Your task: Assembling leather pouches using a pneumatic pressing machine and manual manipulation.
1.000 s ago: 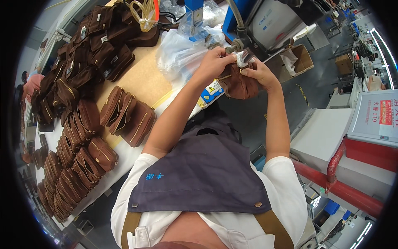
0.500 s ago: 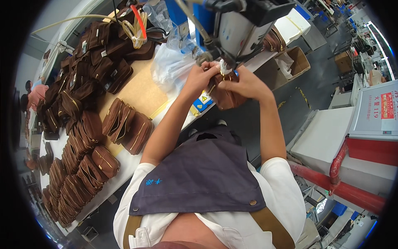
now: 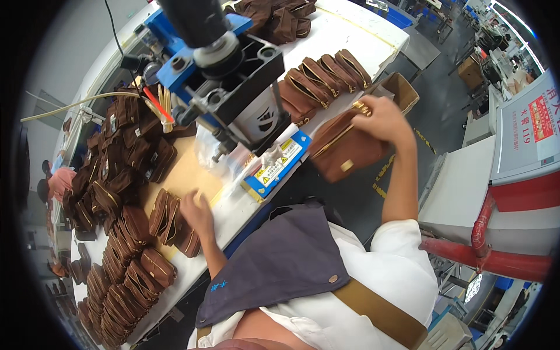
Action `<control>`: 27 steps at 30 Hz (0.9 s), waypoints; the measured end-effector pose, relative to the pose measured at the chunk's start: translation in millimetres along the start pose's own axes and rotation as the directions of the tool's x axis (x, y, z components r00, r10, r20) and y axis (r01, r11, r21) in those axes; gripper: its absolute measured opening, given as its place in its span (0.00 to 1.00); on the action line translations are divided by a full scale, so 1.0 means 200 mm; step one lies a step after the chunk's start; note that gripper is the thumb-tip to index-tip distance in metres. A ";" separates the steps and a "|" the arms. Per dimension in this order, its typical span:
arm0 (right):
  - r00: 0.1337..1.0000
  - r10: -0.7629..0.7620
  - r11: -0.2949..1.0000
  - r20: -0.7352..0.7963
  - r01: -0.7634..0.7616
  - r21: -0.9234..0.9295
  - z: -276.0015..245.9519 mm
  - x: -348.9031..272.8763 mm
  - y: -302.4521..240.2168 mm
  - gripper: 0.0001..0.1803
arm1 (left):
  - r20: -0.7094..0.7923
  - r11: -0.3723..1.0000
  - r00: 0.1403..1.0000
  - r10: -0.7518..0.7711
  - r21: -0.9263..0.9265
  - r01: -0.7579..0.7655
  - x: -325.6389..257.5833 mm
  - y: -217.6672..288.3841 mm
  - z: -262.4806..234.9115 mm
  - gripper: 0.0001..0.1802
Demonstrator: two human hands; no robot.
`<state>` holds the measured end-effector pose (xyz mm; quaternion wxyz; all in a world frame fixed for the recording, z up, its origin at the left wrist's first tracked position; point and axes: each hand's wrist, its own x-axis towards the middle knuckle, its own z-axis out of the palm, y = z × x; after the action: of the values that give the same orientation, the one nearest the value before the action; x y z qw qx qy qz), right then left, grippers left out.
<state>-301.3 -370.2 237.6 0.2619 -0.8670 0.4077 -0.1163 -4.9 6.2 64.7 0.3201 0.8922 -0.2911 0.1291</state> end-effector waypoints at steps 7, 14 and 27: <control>0.819 0.078 0.865 -0.568 -0.339 -0.369 -0.17 0.55 0.57 0.24 | -0.129 0.906 0.967 -0.221 0.339 0.253 -0.46 -0.33 -0.11 0.21; 0.699 -0.025 0.938 -0.715 -0.231 -0.259 0.21 1.11 1.11 0.33 | -0.129 0.841 0.956 -0.264 0.455 0.294 -0.58 -0.34 -0.05 0.28; 0.749 0.191 0.976 -0.635 -0.212 0.044 0.45 1.14 1.32 0.33 | -0.116 0.759 0.960 -0.254 0.592 0.272 -0.59 -0.38 -0.09 0.27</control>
<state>-288.5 -652.7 13.6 0.1062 -0.7315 0.5647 -0.3671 -53.3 118.0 -8.3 0.0390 0.9773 -0.1021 0.1815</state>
